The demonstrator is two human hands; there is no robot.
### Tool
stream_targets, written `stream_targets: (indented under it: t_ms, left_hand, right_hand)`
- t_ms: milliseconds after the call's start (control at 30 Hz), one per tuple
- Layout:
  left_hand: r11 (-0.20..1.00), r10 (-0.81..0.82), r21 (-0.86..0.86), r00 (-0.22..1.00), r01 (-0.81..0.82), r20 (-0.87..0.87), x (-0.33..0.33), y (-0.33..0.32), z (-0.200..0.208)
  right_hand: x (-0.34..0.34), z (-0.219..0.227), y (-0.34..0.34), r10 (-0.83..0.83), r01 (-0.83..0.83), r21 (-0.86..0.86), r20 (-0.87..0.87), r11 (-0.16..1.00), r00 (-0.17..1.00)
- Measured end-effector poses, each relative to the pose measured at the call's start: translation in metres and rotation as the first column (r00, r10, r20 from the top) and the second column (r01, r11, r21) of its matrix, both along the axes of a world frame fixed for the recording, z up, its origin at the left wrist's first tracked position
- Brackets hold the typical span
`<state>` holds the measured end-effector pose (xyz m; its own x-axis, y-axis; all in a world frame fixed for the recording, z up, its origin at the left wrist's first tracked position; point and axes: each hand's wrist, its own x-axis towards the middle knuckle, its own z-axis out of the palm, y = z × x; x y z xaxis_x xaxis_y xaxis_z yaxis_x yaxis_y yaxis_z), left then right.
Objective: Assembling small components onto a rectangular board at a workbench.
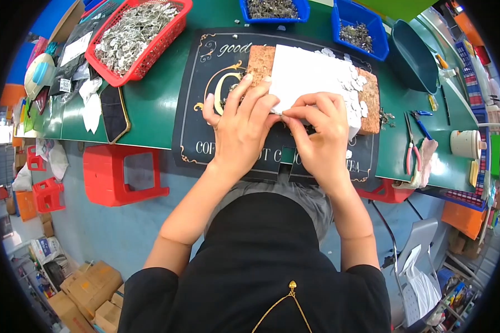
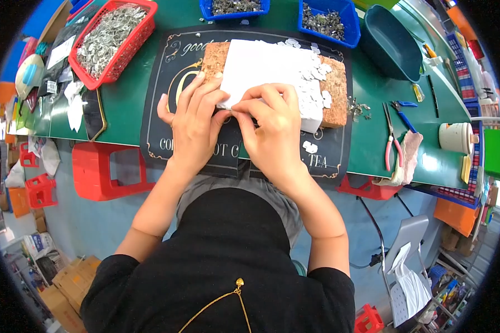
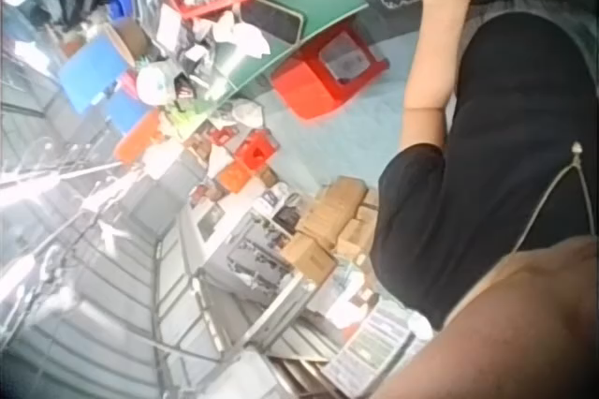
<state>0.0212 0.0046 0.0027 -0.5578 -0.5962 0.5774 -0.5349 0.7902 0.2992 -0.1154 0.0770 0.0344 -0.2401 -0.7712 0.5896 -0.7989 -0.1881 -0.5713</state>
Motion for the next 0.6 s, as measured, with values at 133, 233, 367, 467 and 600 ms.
stream_targets:
  t_ms: [133, 233, 367, 467, 600]
  left_hand:
    - [0.999, -0.034, -0.028, 0.999, 0.034, -0.007, -0.003, -0.001, 0.0]
    - [0.994, -0.045, -0.098, 0.999, 0.044, -0.01, 0.001, 0.003, -0.001]
    - [0.993, -0.081, -0.092, 0.997, 0.079, -0.019, 0.02, 0.008, 0.011]
    - [0.982, 0.038, -0.175, 0.988, -0.065, -0.149, 0.042, -0.043, 0.03]
    - [0.706, 0.565, -0.486, 0.824, -0.515, -0.051, 0.118, -0.163, 0.048]
  right_hand:
    - [-0.007, -0.002, 0.002, 0.007, -0.008, -0.022, -0.026, 1.0, 1.0]
    - [-0.003, -0.001, 0.005, 0.01, -0.012, -0.045, -0.039, 0.999, 0.999]
    - [0.0, 0.011, 0.03, -0.007, 0.008, -0.083, 0.008, 0.996, 1.0]
    - [-0.053, 0.006, 0.062, -0.296, 0.299, -0.035, 0.084, 0.954, 0.952]
    - [-0.14, -0.013, 0.097, -0.611, 0.604, 0.146, 0.011, 0.784, 0.791]
